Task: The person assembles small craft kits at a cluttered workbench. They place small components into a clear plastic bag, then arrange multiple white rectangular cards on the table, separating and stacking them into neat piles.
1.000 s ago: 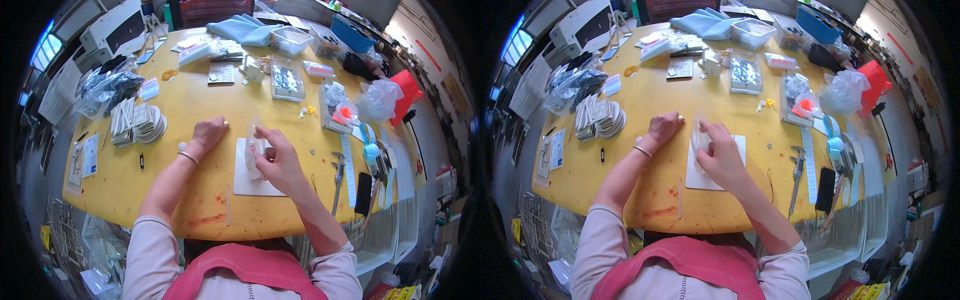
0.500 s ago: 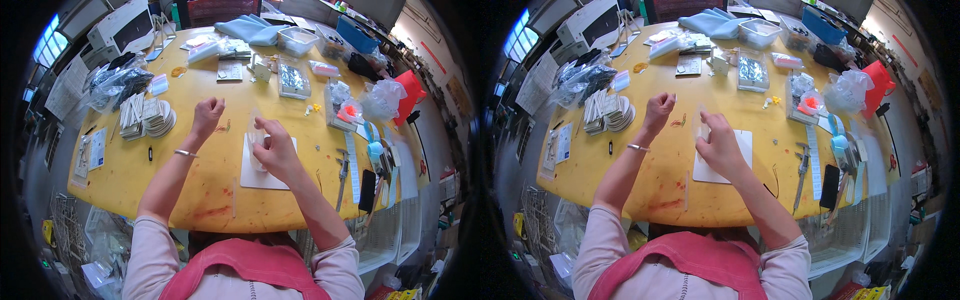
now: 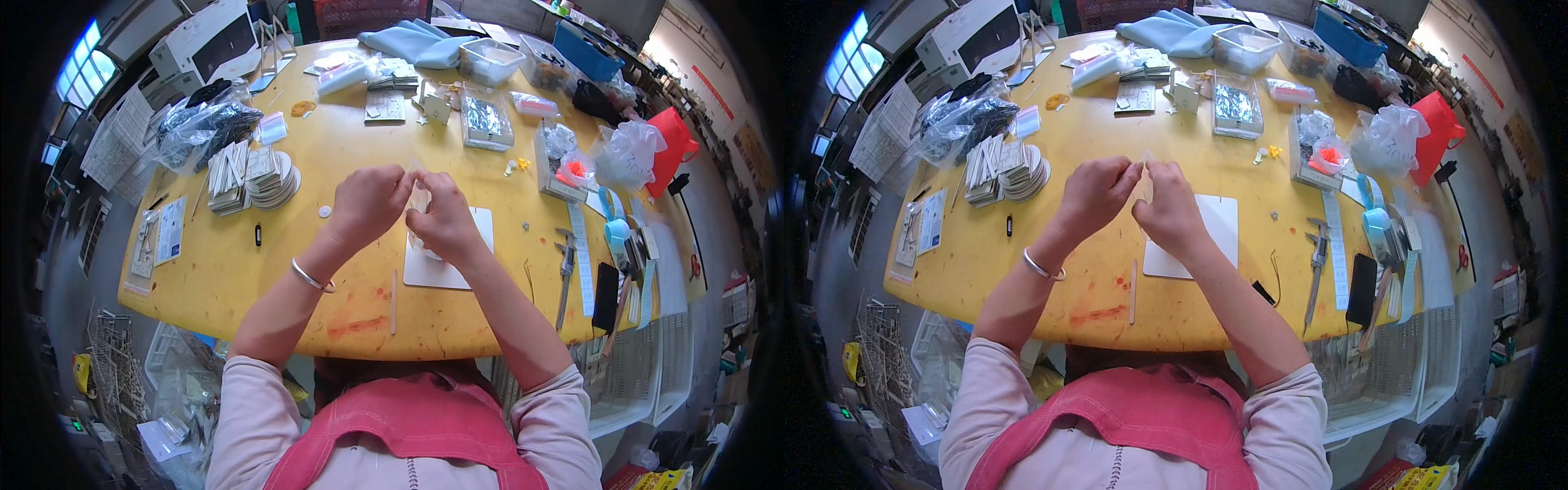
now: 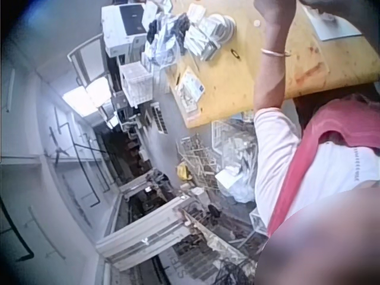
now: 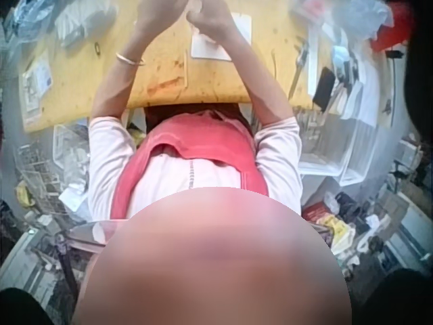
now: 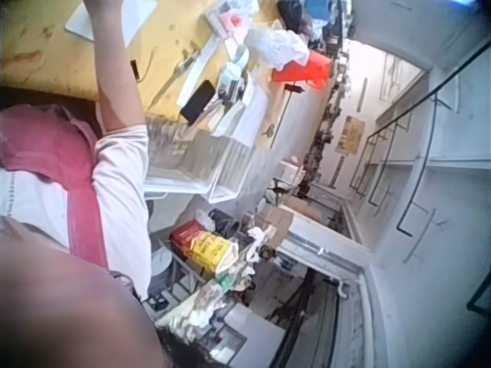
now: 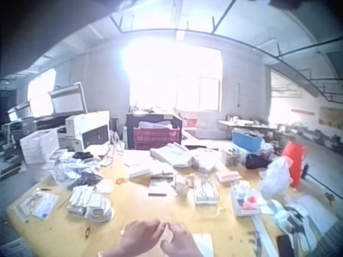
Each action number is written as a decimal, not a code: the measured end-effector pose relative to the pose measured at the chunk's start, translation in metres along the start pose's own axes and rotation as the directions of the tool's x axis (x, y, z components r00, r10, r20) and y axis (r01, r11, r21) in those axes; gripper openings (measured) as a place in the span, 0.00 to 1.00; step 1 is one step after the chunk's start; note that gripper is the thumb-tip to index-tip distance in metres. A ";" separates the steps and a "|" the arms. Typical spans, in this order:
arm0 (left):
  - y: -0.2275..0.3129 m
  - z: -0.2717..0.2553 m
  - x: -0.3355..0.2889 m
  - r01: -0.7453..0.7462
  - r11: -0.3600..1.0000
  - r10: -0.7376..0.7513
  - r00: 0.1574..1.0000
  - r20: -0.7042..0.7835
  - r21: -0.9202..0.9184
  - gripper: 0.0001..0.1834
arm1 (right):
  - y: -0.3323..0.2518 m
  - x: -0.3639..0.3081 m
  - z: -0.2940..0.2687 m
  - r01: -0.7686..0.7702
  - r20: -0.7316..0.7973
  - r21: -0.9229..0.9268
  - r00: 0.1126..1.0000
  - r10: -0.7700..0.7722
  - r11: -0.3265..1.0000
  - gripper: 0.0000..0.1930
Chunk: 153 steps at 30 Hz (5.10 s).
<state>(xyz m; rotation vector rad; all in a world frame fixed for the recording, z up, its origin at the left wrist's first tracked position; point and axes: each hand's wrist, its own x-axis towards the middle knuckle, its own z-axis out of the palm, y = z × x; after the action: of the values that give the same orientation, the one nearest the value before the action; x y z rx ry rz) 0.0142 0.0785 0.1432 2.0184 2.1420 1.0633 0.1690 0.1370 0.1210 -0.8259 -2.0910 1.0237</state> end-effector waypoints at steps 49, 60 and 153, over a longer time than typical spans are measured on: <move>-0.014 -0.003 0.024 0.236 0.669 -0.189 0.971 0.146 -0.705 0.10 | 0.015 0.000 -0.018 -0.004 -0.071 -0.009 0.997 0.003 1.000 0.29; -0.115 0.099 0.008 0.414 0.896 -0.442 0.865 0.236 0.160 0.13 | 0.003 -0.008 -0.037 -0.065 -0.035 0.055 0.997 0.067 0.996 0.31; -0.014 0.124 -0.057 0.838 -0.135 -0.269 0.483 0.833 -0.529 0.10 | 0.110 -0.109 -0.006 0.017 -0.315 0.117 0.949 0.021 0.993 0.23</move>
<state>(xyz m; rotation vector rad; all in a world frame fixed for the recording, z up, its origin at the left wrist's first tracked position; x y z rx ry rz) 0.0667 0.0853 0.0168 0.3643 1.1202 1.0380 0.2642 0.1109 0.0016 -0.8694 -1.7427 0.9378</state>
